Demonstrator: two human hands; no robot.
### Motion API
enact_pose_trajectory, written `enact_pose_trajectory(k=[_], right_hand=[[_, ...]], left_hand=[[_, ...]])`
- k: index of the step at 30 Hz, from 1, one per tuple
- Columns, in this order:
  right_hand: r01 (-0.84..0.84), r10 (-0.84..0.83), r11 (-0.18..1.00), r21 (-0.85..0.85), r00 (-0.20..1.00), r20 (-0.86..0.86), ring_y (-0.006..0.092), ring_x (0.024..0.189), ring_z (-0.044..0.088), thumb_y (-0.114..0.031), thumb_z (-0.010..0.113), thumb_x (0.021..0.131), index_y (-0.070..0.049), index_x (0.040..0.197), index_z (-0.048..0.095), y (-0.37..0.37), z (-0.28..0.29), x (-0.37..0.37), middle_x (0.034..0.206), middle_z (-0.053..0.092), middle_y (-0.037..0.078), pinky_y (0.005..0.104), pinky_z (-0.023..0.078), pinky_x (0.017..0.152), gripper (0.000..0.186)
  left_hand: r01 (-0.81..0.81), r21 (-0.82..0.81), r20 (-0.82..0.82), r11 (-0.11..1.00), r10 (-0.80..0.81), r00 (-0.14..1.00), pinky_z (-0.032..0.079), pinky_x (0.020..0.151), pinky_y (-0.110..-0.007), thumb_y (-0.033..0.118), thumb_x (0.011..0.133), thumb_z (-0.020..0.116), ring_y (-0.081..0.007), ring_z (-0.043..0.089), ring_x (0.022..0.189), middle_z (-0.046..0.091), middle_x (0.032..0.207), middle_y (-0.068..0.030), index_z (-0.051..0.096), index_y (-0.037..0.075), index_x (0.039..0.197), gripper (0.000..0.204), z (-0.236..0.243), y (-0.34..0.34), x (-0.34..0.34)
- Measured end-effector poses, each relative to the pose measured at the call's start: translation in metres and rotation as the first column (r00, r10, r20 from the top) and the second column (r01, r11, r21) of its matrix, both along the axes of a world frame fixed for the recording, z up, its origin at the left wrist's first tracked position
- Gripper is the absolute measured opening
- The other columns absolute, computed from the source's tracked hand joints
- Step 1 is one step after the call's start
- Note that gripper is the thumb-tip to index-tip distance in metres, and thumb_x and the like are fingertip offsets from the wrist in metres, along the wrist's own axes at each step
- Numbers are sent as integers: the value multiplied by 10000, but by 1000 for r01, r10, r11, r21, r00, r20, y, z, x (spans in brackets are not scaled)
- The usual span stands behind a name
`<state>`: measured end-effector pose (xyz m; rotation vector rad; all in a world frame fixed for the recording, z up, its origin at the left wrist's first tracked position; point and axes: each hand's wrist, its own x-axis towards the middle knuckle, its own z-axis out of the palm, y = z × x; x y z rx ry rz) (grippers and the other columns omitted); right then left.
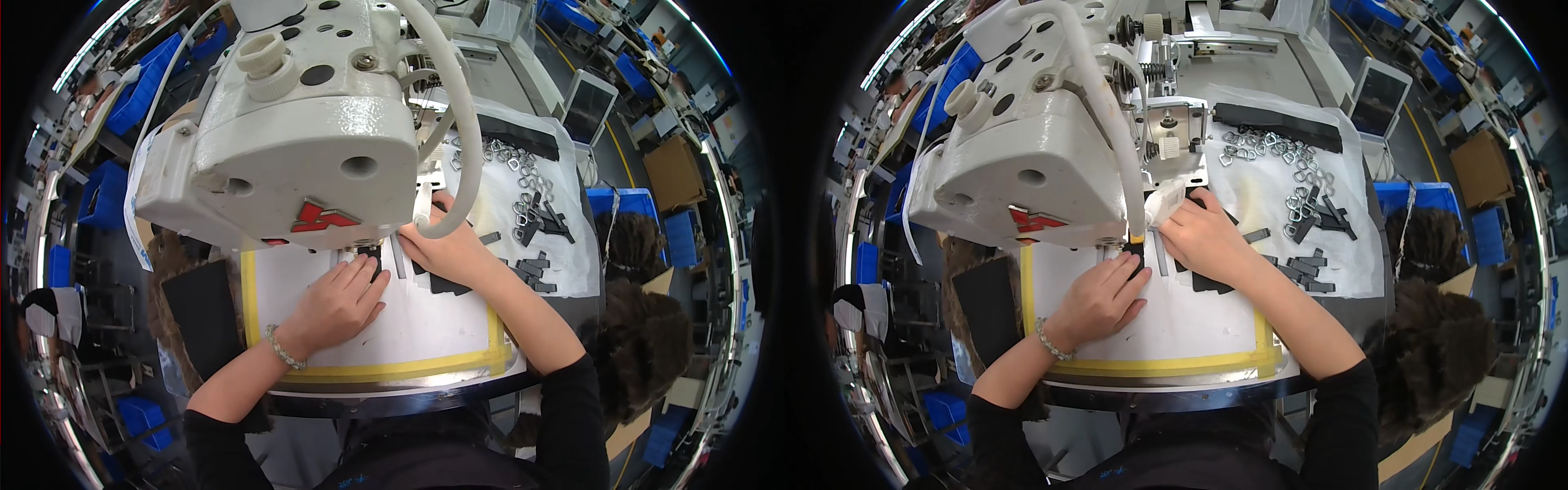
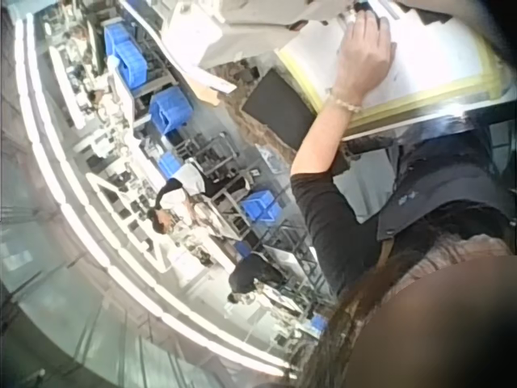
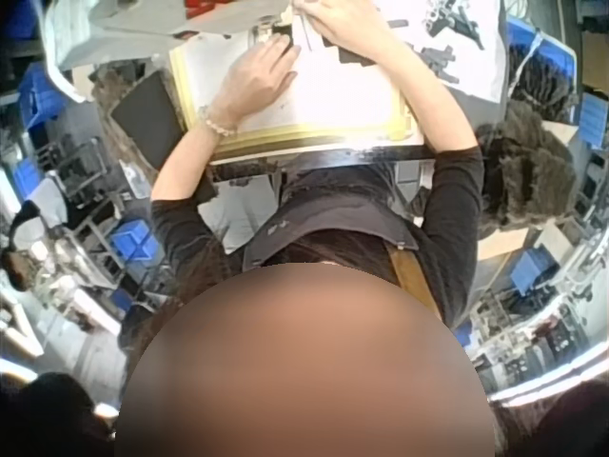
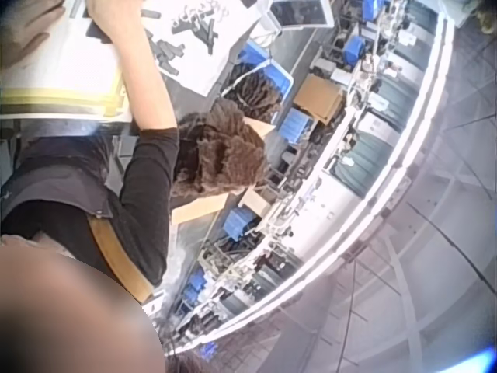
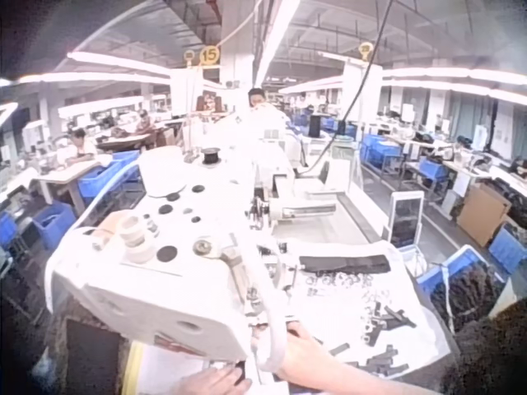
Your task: Attaching black straps and hardware to faux fur pieces using an industrial sewing machine.
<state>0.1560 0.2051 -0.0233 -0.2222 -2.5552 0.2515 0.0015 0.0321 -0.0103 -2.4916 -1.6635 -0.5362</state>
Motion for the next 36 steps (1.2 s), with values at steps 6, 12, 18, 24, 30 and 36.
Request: enact_pose_trajectory(k=[6, 12, 18, 24, 30, 36], right_hand=[[28, -26, 999, -29, 996, 83, 276, 992, 568, -117, 626, 815, -125, 1059, 602, -1, 3, -1, 1019, 602, 91, 460, 366, 975, 245], [32, -32, 998, -45, 999, 13, 277, 973, 578, -102, 621, 809, -90, 1035, 606, 0, 1, 0, 1029, 610, 96, 455, 395, 945, 227], [31, -30, 999, -22, 999, 37, 265, 976, 588, -74, 644, 784, -77, 984, 628, -2, 0, 1, 1015, 622, 83, 461, 394, 941, 201], [20, -18, 997, 75, 1000, -19, 188, 990, 580, -120, 657, 792, -112, 1105, 646, -3, 6, 1, 967, 638, 25, 383, 380, 927, 313], [11, -11, 999, 45, 1000, -3, 207, 955, 587, -110, 663, 765, -88, 1022, 657, -3, 4, 0, 932, 633, 35, 386, 404, 907, 258], [76, -78, 997, 32, 996, 54, 347, 904, 567, -63, 662, 745, -83, 966, 638, -7, 5, 0, 935, 620, 94, 436, 470, 845, 224]], left_hand=[[6, 10, -10, 1000, -5, 1000, 523, 855, -394, 181, 799, 686, -330, 604, 1040, 608, 1118, -197, 619, 8, 1129, 379, -2, -7, 4], [-8, 5, -42, 1000, 9, 999, 489, 902, -388, 244, 833, 649, -323, 602, 1051, 620, 1107, -222, 610, -12, 1125, 391, 2, -5, 5], [-41, -28, 10, 999, 41, 999, 487, 912, -407, 242, 807, 683, -352, 569, 1085, 572, 1182, -227, 587, -6, 1175, 454, 3, -1, 1], [-58, -43, 19, 997, 59, 998, 484, 915, -416, 274, 808, 681, -362, 562, 1097, 566, 1193, -237, 584, 1, 1186, 477, -3, -5, 0], [-50, -75, 7, 996, 51, 999, 512, 874, -404, 312, 791, 697, -364, 575, 1076, 568, 1187, -252, 594, 4, 1183, 509, 2, -18, 8], [-12, -69, -41, 998, 9, 999, 501, 889, -389, 342, 818, 663, -358, 585, 1046, 587, 1143, -280, 585, -28, 1181, 524, 6, -34, 17]])
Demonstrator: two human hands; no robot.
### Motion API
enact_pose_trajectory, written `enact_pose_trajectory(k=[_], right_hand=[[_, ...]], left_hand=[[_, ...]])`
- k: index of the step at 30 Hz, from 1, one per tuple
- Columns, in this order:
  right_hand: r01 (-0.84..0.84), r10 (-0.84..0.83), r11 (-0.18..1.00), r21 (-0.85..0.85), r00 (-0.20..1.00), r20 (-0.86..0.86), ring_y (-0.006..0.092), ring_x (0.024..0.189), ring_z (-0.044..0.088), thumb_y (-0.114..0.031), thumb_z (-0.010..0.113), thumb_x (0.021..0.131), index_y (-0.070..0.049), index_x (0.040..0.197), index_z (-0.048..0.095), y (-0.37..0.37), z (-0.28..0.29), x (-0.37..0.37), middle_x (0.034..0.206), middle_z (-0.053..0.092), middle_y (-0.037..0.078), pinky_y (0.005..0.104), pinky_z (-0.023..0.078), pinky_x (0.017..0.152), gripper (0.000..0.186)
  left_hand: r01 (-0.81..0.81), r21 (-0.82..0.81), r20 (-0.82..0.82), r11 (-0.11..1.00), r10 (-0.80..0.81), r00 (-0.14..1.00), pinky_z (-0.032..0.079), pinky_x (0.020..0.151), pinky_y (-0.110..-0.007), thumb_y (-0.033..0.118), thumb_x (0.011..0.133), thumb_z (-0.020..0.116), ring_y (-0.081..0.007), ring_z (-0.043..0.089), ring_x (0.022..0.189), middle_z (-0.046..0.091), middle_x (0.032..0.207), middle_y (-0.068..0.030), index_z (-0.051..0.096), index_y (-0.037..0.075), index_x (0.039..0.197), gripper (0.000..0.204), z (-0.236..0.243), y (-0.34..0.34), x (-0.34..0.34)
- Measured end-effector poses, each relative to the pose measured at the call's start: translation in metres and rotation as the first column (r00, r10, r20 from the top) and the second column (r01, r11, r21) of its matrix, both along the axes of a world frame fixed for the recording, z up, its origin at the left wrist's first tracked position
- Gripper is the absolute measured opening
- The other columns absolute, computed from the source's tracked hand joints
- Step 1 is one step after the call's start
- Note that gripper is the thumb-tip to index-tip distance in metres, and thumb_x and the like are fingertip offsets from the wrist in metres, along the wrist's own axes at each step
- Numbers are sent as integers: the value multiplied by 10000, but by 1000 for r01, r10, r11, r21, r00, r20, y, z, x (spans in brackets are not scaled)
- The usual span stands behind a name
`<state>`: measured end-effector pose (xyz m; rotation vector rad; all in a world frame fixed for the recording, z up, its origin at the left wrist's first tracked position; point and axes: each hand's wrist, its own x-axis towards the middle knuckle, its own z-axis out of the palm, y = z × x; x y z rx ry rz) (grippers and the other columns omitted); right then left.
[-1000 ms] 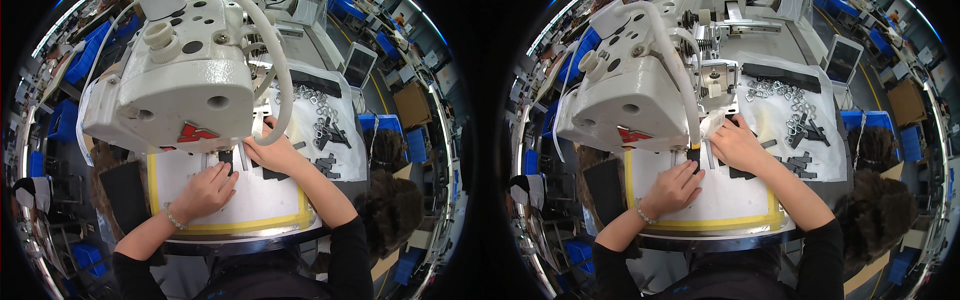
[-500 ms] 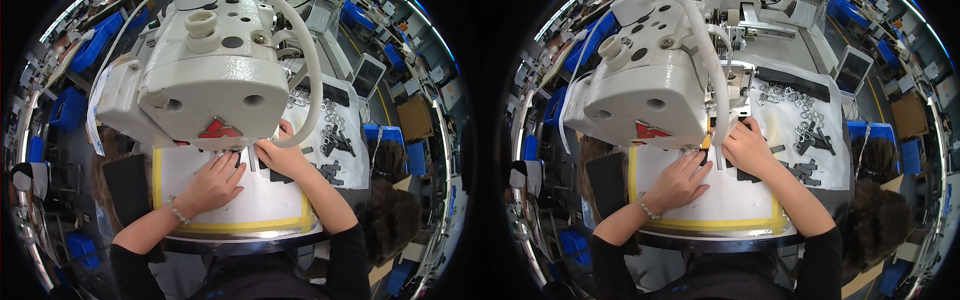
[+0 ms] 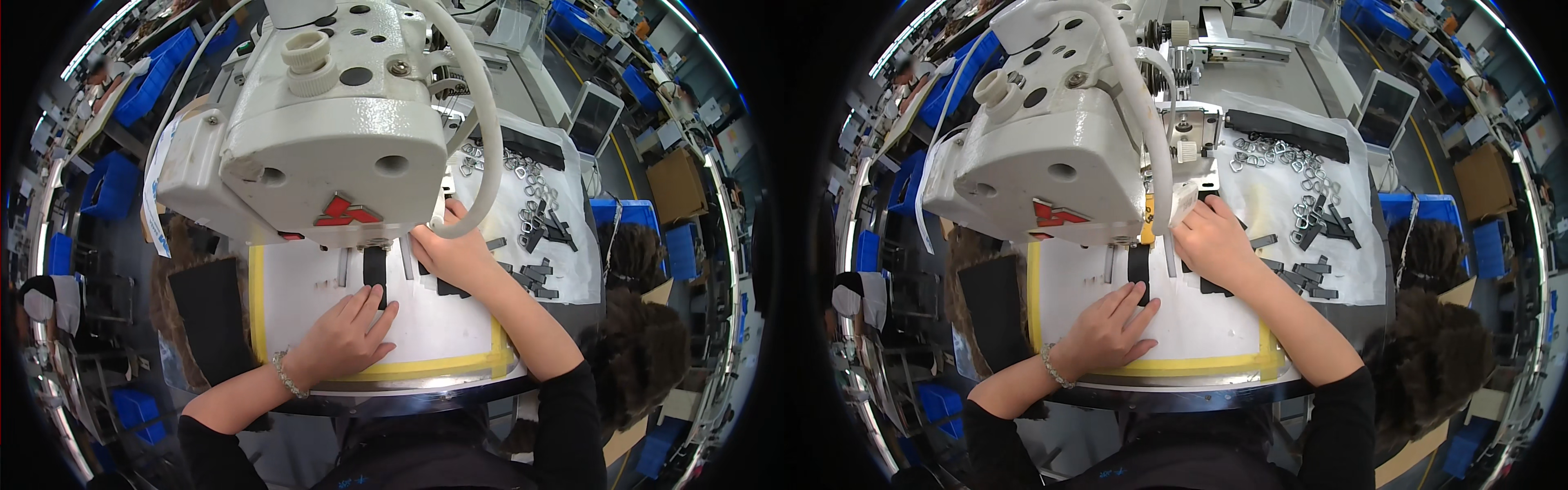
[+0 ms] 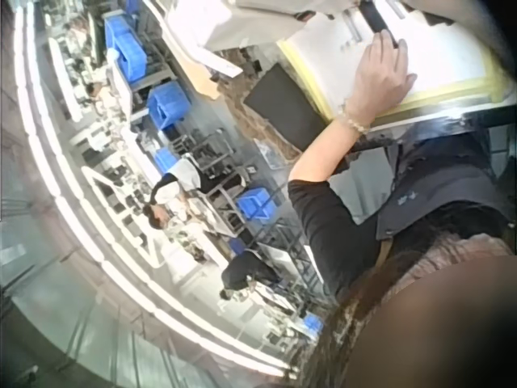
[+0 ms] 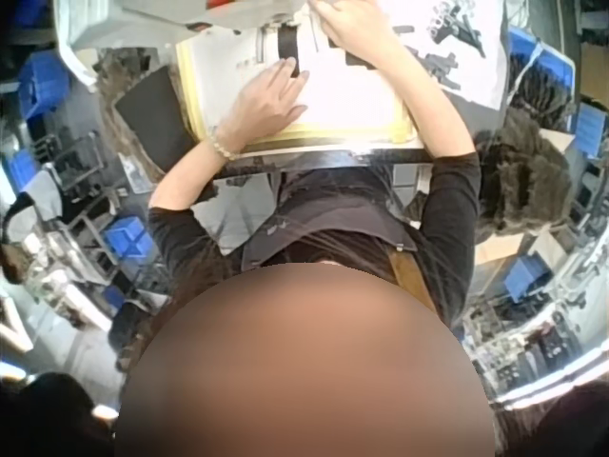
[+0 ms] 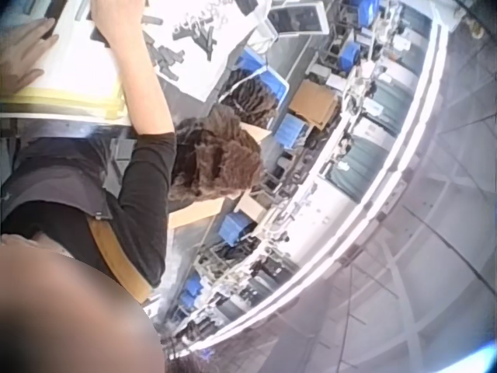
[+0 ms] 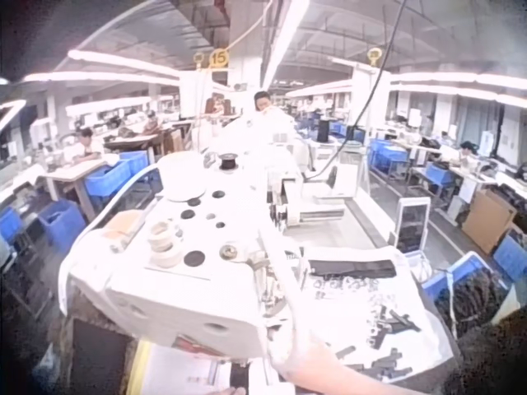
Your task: Attaching black straps and hardware to faux fur pieces using an industrial sewing machine.
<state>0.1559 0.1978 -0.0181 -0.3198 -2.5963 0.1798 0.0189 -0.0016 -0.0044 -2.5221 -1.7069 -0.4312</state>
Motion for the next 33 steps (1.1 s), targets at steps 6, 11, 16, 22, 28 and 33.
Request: enact_pose_trajectory(k=[6, 11, 16, 22, 28, 33], right_hand=[[0, 2, 999, 34, 998, -66, 342, 890, 565, -71, 665, 735, -85, 1004, 620, 0, -3, 1, 956, 604, 117, 431, 475, 805, 273], [24, -16, 996, 82, 995, -102, 279, 787, 596, -88, 673, 737, -64, 917, 615, -2, -4, -2, 830, 596, 97, 399, 477, 763, 190], [99, -92, 983, 152, 994, -53, 230, 716, 559, -78, 636, 690, -63, 768, 587, 4, -8, -1, 738, 554, 59, 340, 439, 694, 93], [120, -95, 977, 177, 985, -147, 187, 708, 542, -67, 599, 662, -68, 719, 570, 5, -12, -3, 723, 536, 38, 303, 412, 658, 64], [105, -86, 988, 111, 982, -166, 204, 732, 556, -67, 617, 677, -58, 727, 568, -2, -12, -4, 738, 545, 51, 315, 434, 674, 71], [66, -65, 998, -2, 977, -203, 220, 740, 567, -74, 645, 704, -50, 733, 564, -8, -13, -5, 741, 545, 61, 330, 461, 666, 90]], left_hand=[[-48, -32, 15, 998, 48, 999, 463, 933, -406, 389, 798, 676, -356, 542, 1109, 548, 1214, -277, 573, -11, 1214, 586, 3, 12, 1], [-92, -31, 20, 995, 92, 996, 452, 936, -420, 408, 788, 682, -356, 517, 1130, 520, 1259, -270, 568, 5, 1235, 612, -3, 22, -2], [-112, -76, 29, 991, 115, 993, 465, 903, -416, 416, 796, 680, -351, 534, 1087, 525, 1251, -269, 564, 16, 1251, 617, 0, 20, -1], [-110, -93, 10, 990, 111, 994, 466, 902, -398, 418, 805, 674, -349, 531, 1096, 522, 1250, -268, 550, 17, 1266, 623, 2, 5, 6], [-132, -63, 1, 989, 133, 991, 451, 928, -414, 418, 810, 669, -351, 522, 1125, 514, 1258, -270, 542, 16, 1270, 625, 4, 19, 3], [-153, -73, 27, 985, 156, 987, 444, 942, -425, 412, 805, 675, -359, 515, 1142, 508, 1272, -264, 546, 21, 1267, 619, 2, 28, 1]])
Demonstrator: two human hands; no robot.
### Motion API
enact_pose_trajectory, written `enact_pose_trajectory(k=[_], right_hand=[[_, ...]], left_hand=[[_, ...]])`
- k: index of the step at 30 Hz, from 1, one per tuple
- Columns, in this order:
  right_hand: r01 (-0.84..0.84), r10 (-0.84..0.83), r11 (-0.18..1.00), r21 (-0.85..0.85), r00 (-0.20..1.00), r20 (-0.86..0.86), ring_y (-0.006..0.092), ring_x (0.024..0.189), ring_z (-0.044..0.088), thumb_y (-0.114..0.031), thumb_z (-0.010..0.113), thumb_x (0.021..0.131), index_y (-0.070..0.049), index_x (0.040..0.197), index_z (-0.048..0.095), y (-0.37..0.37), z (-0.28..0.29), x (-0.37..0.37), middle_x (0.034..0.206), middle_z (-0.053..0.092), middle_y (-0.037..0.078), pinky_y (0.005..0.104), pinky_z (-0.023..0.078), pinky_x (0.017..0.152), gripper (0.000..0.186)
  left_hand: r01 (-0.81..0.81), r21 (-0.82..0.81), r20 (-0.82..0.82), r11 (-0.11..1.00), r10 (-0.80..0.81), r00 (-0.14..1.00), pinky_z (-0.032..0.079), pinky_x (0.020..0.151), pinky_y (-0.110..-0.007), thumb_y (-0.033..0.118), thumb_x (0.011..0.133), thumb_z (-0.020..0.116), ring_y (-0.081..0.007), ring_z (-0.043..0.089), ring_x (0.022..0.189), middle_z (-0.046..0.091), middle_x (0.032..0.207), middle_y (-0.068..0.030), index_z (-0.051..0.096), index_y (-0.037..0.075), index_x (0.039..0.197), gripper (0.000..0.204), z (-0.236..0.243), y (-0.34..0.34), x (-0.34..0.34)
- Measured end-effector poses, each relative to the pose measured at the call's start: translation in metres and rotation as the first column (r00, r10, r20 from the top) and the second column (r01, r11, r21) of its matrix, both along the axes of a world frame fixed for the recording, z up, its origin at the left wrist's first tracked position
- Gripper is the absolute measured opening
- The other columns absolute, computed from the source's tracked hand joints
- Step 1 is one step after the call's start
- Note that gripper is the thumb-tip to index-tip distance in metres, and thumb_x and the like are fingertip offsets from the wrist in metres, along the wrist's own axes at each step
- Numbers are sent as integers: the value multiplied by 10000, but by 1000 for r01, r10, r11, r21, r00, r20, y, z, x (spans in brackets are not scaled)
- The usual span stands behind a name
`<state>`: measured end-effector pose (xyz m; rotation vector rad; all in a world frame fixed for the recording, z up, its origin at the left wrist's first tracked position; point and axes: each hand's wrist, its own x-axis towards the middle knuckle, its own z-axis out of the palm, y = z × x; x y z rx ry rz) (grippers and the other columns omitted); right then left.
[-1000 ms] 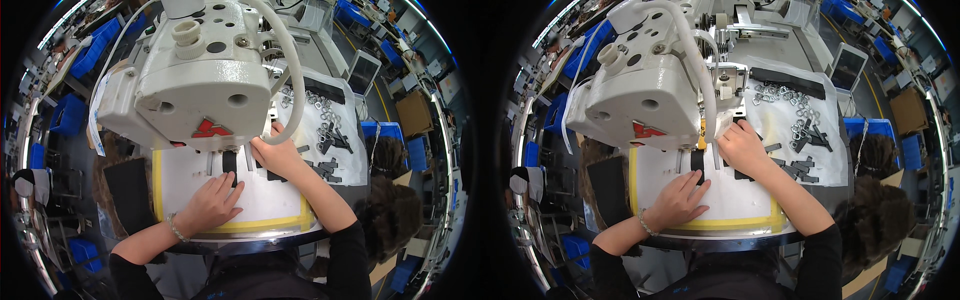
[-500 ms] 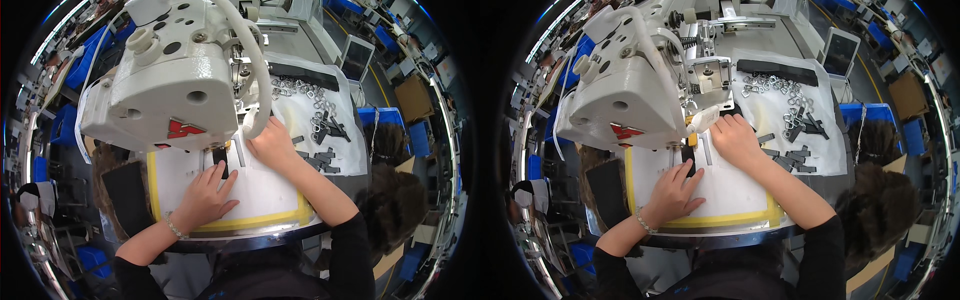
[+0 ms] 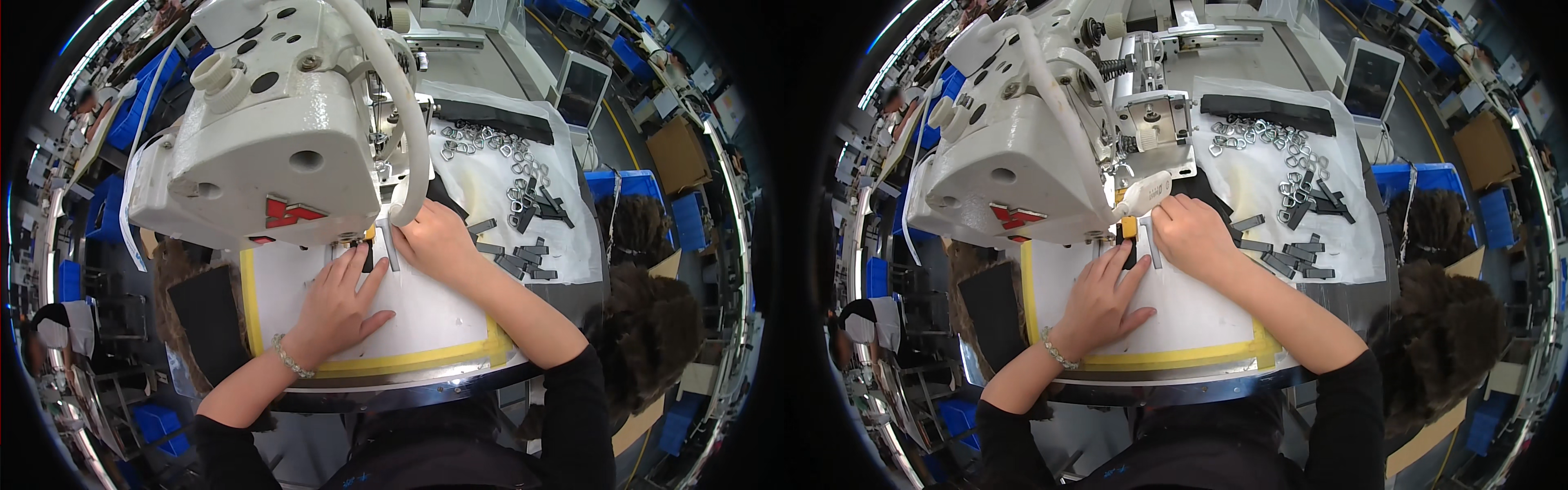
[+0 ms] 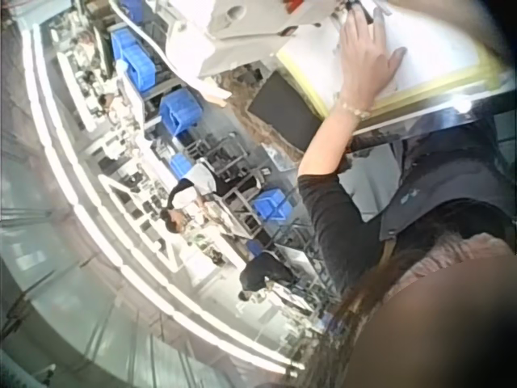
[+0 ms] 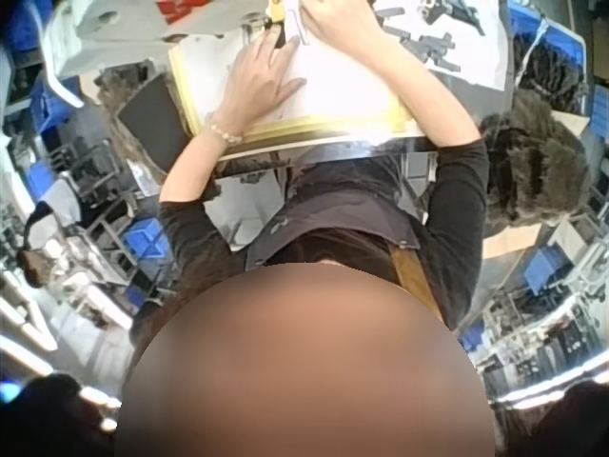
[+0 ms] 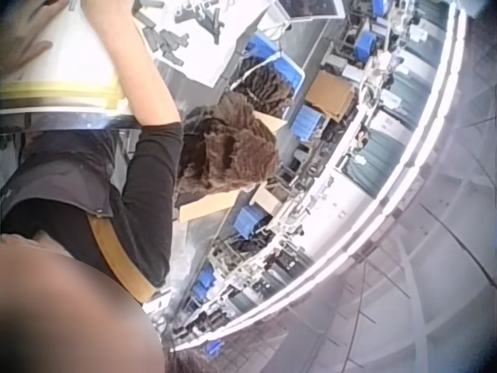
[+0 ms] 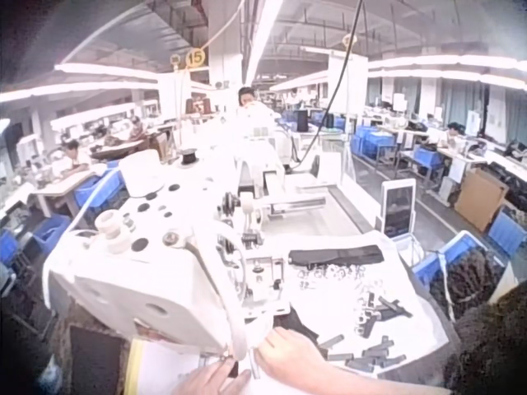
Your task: Attaching black straps and hardware to faux fur pieces using an industrial sewing machine.
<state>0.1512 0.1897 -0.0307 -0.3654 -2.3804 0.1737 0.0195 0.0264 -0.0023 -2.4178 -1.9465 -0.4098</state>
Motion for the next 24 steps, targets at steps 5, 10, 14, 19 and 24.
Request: enact_pose_trajectory(k=[5, 10, 14, 19, 24], right_hand=[[-8, 9, 997, -78, 1000, 10, 219, 759, 572, -79, 650, 717, -56, 748, 563, -1, 2, 3, 738, 540, 59, 331, 465, 674, 95], [-14, 21, 997, -79, 996, 89, 256, 823, 595, -88, 657, 751, -45, 869, 616, 0, 9, 4, 814, 588, 82, 362, 473, 749, 132], [-32, 42, 993, -110, 995, 92, 292, 893, 612, -93, 656, 785, -37, 1045, 657, 4, 7, 5, 956, 644, 118, 389, 488, 807, 266], [-25, 31, 997, -75, 996, 87, 281, 942, 602, -89, 649, 779, -34, 1087, 640, 6, 3, 3, 1011, 636, 117, 380, 478, 836, 314], [-12, 26, 996, -86, 988, 155, 252, 924, 593, -85, 650, 765, -39, 1051, 641, 5, 4, 4, 966, 622, 94, 366, 460, 817, 290]], left_hand=[[46, 28, 35, 999, -47, 998, 442, 952, -431, 399, 809, 673, -368, 523, 1135, 516, 1267, -259, 551, 25, 1261, 600, -3, 1, -4], [109, 31, 27, 994, -110, 994, 462, 941, -429, 389, 819, 664, -370, 543, 1113, 539, 1235, -258, 561, 23, 1248, 574, -4, -6, -6], [133, 8, 26, 991, -133, 991, 481, 925, -422, 392, 818, 662, -371, 544, 1104, 539, 1228, -262, 559, 22, 1250, 578, -1, -25, 2], [129, -72, 51, 989, -125, 991, 491, 915, -418, 408, 796, 680, -364, 551, 1079, 524, 1240, -263, 543, 36, 1275, 621, 4, -52, 13], [145, -108, 44, 984, -140, 989, 491, 912, -413, 423, 780, 695, -358, 546, 1088, 516, 1257, -253, 525, 53, 1302, 662, 9, -63, 20]])
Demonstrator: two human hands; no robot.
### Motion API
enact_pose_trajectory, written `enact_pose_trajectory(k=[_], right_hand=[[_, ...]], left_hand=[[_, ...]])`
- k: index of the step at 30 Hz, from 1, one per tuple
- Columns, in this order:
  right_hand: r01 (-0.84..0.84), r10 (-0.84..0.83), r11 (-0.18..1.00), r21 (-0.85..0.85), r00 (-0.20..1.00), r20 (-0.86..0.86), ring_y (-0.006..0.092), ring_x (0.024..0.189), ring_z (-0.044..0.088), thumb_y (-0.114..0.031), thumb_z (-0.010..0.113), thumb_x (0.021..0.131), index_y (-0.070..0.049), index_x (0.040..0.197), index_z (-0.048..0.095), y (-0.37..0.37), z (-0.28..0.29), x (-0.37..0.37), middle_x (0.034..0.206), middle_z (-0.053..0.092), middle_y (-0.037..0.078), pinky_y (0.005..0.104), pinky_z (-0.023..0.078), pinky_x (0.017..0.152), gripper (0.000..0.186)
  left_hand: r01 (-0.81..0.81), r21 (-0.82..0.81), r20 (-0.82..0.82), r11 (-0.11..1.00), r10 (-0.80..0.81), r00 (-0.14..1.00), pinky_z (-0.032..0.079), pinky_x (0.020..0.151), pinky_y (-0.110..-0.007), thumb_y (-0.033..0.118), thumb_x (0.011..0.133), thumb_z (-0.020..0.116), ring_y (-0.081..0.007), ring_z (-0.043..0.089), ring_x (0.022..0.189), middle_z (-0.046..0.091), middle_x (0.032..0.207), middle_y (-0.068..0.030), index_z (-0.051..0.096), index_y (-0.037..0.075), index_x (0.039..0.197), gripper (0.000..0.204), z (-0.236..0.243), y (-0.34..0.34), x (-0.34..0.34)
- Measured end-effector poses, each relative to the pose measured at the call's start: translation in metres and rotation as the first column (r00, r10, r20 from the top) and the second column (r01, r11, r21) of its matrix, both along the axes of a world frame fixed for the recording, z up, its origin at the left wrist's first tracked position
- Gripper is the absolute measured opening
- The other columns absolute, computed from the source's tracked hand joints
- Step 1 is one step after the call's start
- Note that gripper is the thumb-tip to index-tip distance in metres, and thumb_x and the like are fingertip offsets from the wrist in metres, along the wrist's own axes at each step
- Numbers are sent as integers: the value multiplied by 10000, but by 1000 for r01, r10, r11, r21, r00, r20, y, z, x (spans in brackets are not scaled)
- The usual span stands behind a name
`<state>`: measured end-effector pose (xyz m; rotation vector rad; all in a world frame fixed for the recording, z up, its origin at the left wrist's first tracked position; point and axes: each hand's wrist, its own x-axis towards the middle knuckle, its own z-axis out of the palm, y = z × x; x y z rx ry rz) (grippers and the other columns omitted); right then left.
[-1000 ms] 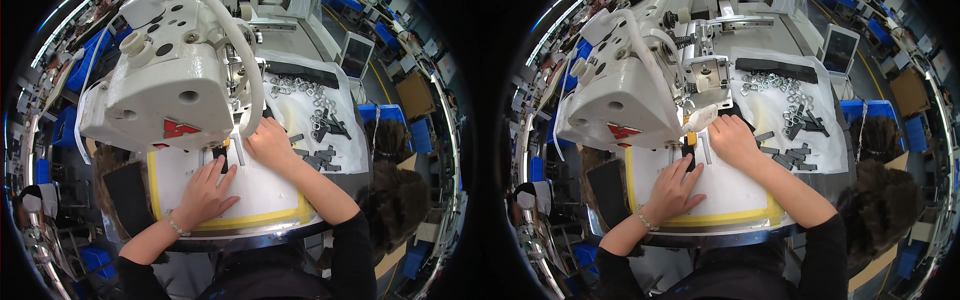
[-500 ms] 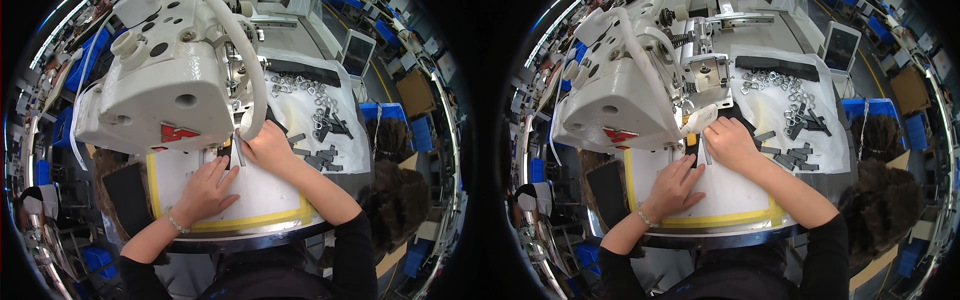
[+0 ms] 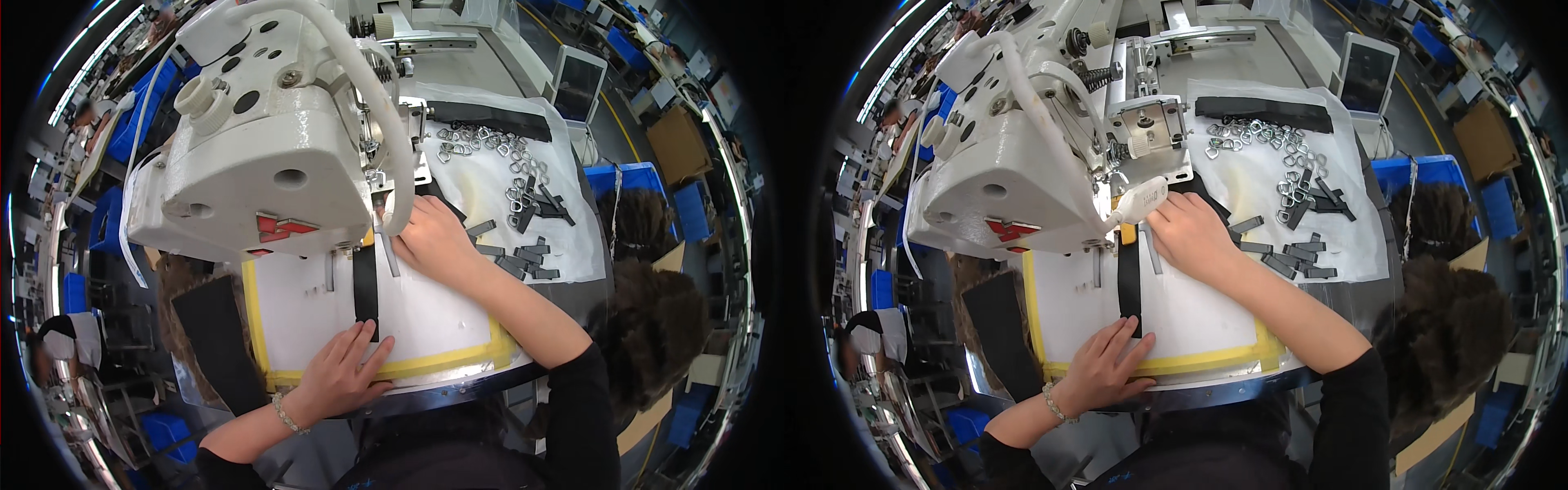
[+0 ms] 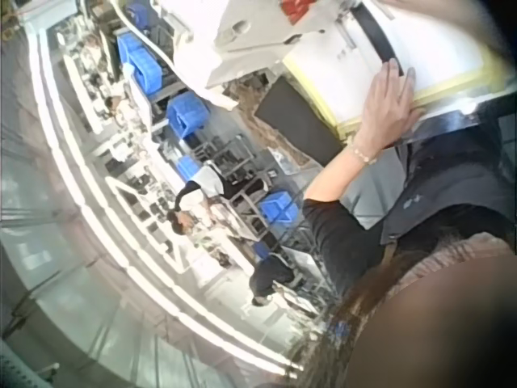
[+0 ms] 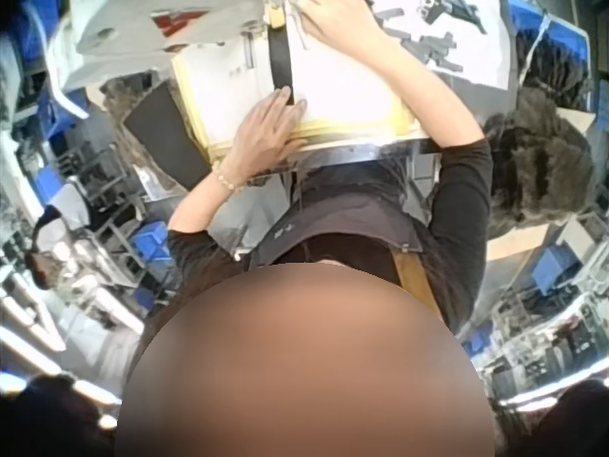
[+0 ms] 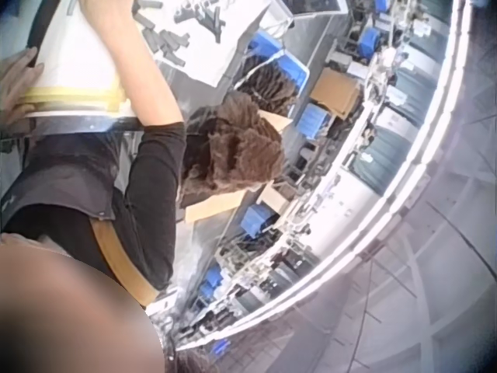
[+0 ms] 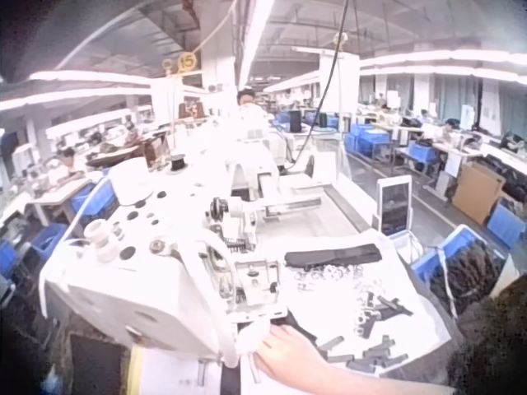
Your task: Attaching black straps and hardware to faux fur pieces using an industrial sewing machine.
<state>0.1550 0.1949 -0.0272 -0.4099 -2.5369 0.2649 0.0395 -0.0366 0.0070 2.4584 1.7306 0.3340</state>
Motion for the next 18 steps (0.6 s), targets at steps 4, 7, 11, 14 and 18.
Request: enact_pose_trajectory(k=[4, 7, 11, 14, 18], right_hand=[[-14, 18, 998, 55, 997, -72, 228, 905, 573, -85, 657, 725, -49, 927, 610, 2, -3, -2, 901, 596, 69, 345, 438, 792, 210], [-8, 17, 996, 90, 995, -95, 212, 901, 562, -91, 659, 697, -51, 860, 591, 2, -6, -3, 878, 589, 53, 332, 425, 783, 181], [10, 0, 993, 114, 996, -89, 203, 908, 558, -100, 656, 702, -53, 854, 599, 2, -8, -2, 872, 595, 49, 325, 420, 788, 169], [7, 3, 994, 106, 995, -99, 203, 905, 558, -104, 654, 704, -53, 853, 602, 3, -10, -3, 875, 599, 48, 327, 420, 787, 165], [10, -2, 995, 97, 997, -81, 205, 912, 560, -110, 657, 701, -54, 863, 609, 2, -10, -4, 880, 604, 52, 327, 422, 792, 178]], left_hand=[[-7, -23, -3, 1000, 7, 1000, 490, 910, -407, 425, 781, 699, -353, 544, 1096, 506, 1273, -246, 509, 62, 1321, 678, 2, -1, 4], [22, -54, -3, 998, -22, 1000, 484, 919, -409, 434, 775, 704, -352, 544, 1103, 500, 1282, -246, 504, 66, 1325, 691, 5, -8, 11], [2, -75, 5, 997, -1, 1000, 477, 926, -412, 434, 767, 709, -350, 541, 1109, 501, 1280, -246, 507, 64, 1319, 694, 6, 0, 9], [-19, -37, -7, 999, 19, 1000, 469, 934, -414, 432, 760, 714, -350, 536, 1116, 502, 1277, -247, 508, 60, 1315, 700, 5, 12, 4], [-78, -2, -20, 997, 78, 997, 449, 960, -421, 427, 735, 735, -352, 531, 1134, 489, 1295, -252, 505, 66, 1324, 728, 0, 29, -4]])
